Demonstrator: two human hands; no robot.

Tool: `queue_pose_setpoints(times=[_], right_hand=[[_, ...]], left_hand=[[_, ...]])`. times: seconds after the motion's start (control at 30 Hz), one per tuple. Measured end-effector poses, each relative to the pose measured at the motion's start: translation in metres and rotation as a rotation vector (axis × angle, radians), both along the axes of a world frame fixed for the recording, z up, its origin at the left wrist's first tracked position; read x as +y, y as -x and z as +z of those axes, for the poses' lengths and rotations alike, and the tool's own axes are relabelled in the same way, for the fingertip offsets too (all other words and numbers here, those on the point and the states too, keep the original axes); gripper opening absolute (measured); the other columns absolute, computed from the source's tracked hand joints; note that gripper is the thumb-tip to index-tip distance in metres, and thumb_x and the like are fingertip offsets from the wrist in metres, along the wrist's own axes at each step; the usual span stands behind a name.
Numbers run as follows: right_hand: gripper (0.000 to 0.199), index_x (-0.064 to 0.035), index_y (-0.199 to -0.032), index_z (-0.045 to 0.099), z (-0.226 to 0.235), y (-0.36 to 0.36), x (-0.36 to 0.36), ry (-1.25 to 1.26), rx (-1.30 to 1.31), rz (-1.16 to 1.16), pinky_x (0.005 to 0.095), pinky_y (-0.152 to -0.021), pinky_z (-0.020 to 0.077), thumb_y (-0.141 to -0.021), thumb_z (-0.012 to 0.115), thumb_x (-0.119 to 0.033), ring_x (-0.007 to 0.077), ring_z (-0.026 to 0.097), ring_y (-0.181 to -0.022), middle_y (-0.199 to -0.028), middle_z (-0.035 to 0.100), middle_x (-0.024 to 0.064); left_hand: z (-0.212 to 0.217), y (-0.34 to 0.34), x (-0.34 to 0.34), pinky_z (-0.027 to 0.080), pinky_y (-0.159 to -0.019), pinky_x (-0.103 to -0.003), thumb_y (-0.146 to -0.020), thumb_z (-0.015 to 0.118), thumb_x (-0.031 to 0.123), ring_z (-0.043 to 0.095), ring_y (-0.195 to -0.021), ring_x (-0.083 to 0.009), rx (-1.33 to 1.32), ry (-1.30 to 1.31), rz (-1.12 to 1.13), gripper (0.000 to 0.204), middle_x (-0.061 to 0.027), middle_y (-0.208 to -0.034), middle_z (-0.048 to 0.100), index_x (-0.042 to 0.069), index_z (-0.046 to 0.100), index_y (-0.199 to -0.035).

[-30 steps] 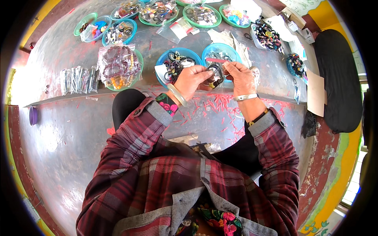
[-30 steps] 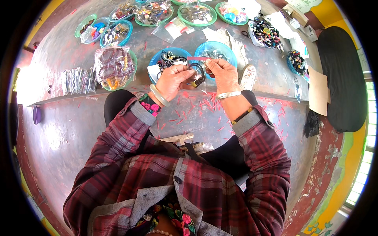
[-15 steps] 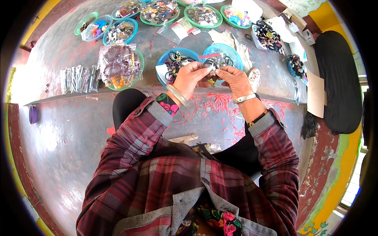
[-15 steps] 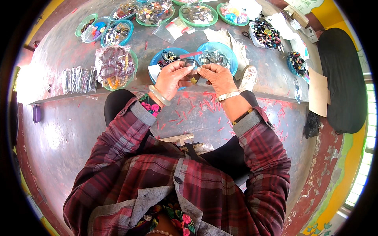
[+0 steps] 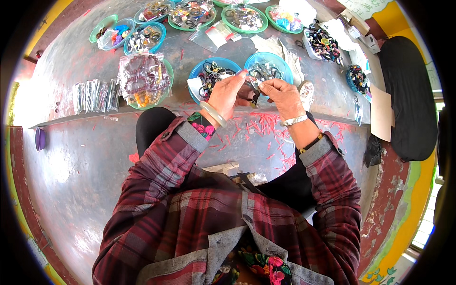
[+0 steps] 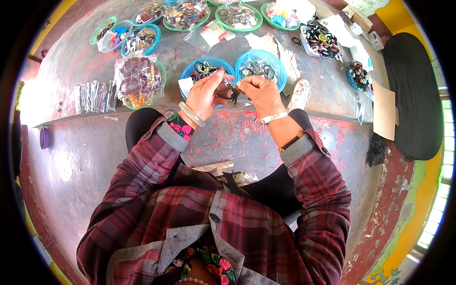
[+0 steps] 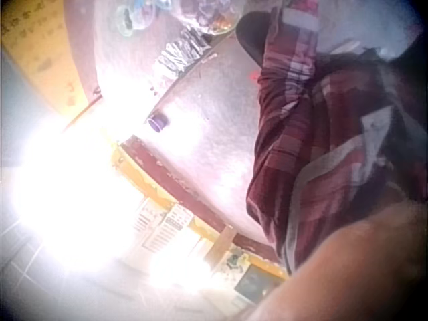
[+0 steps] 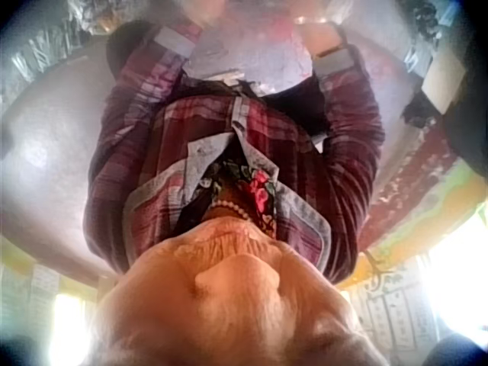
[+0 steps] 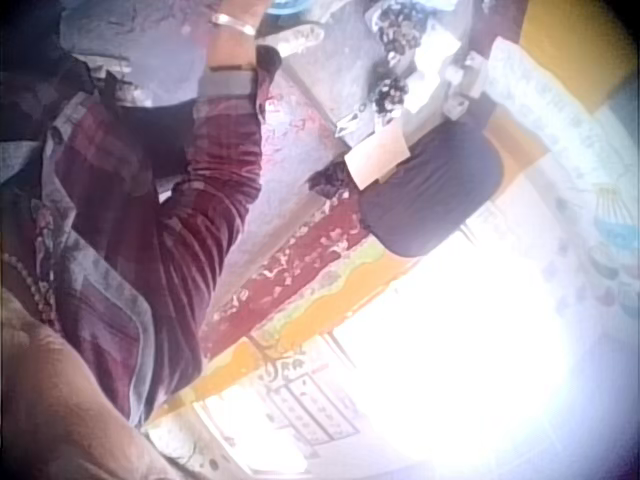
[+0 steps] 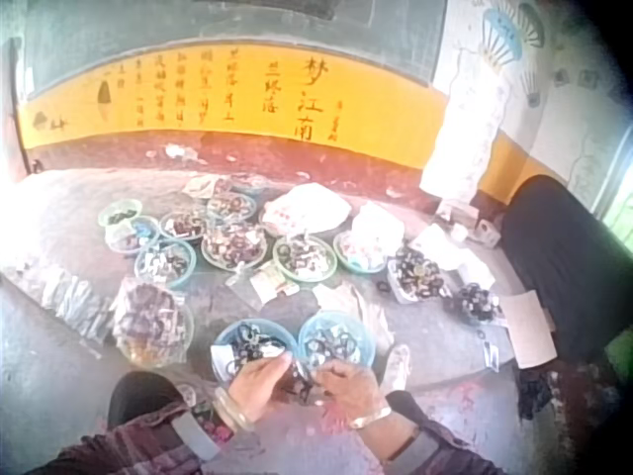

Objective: The person sits on the floor and assembles hair accessories by hand. They pick up small decorative charms and hair ties from blue bowls, attach the charms to the ties, and place the finished items into a clear plastic bag.

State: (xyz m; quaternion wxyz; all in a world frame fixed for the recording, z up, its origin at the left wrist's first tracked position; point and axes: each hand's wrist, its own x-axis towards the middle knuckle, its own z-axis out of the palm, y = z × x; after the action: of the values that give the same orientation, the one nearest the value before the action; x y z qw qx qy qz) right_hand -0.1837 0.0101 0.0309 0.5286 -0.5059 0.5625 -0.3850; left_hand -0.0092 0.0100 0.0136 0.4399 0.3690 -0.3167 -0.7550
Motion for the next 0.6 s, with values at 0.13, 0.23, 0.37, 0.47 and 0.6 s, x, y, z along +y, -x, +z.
queue_pose_setpoints(times=[0.13, 0.23, 0.37, 0.47, 0.6], right_hand=[[0.014, -0.0011, -0.083, 0.065, -0.007, 0.003, -0.001, 0.244, 0.234, 0.08, 0.0241, -0.059, 0.043, -0.075, 0.067, -0.013, 0.0098, 0.054, -0.062, -0.072, 0.063, 0.0034], [0.013, -0.0006, -0.081, 0.063, -0.004, 0.0, 0.001, 0.315, 0.357, 0.115, 0.0255, -0.06, 0.0436, -0.075, 0.066, -0.011, 0.0117, 0.054, -0.063, -0.071, 0.062, 0.0068], [0.011, 0.0003, -0.08, 0.059, -0.003, -0.001, 0.001, 0.342, 0.4, 0.104, 0.0268, -0.06, 0.0437, -0.077, 0.063, -0.009, 0.0123, 0.054, -0.064, -0.07, 0.06, 0.0075], [0.012, 0.0004, -0.082, 0.058, -0.006, 0.003, -0.002, 0.325, 0.329, 0.112, 0.0276, -0.06, 0.0438, -0.077, 0.063, -0.01, 0.0117, 0.053, -0.063, -0.07, 0.059, 0.0068], [0.011, -0.0008, -0.083, 0.058, -0.007, 0.004, -0.004, 0.155, 0.204, 0.116, 0.0259, -0.06, 0.0424, -0.08, 0.06, -0.011, 0.0102, 0.052, -0.065, -0.071, 0.059, 0.0033]], left_hand=[[-0.004, -0.002, -0.003, 0.046, -0.056, -0.02, -0.091, 0.047, 0.041, 0.058, -0.069, -0.0091, 0.046, -0.029, 0.066, 0.041, -0.0013, -0.073, 0.06, 0.004, 0.06, -0.104], [-0.005, -0.002, -0.004, 0.047, -0.055, -0.021, -0.091, 0.047, 0.04, 0.059, -0.068, -0.0097, 0.095, -0.051, 0.063, 0.04, -0.0019, -0.073, 0.061, 0.004, 0.06, -0.104], [-0.002, -0.003, -0.003, 0.047, -0.054, -0.022, -0.091, 0.047, 0.036, 0.06, -0.067, -0.0105, 0.116, -0.055, 0.05, 0.035, -0.003, -0.076, 0.063, 0.005, 0.06, -0.101], [-0.006, -0.005, -0.006, 0.047, -0.052, -0.021, -0.091, 0.047, 0.034, 0.061, -0.068, -0.0108, 0.154, -0.064, 0.042, 0.03, -0.0033, -0.077, 0.064, 0.007, 0.06, -0.097], [-0.011, -0.007, -0.01, 0.045, -0.048, -0.02, -0.091, 0.048, 0.034, 0.061, -0.07, -0.0106, 0.24, -0.133, 0.054, 0.026, -0.0029, -0.08, 0.064, 0.01, 0.057, -0.096]])
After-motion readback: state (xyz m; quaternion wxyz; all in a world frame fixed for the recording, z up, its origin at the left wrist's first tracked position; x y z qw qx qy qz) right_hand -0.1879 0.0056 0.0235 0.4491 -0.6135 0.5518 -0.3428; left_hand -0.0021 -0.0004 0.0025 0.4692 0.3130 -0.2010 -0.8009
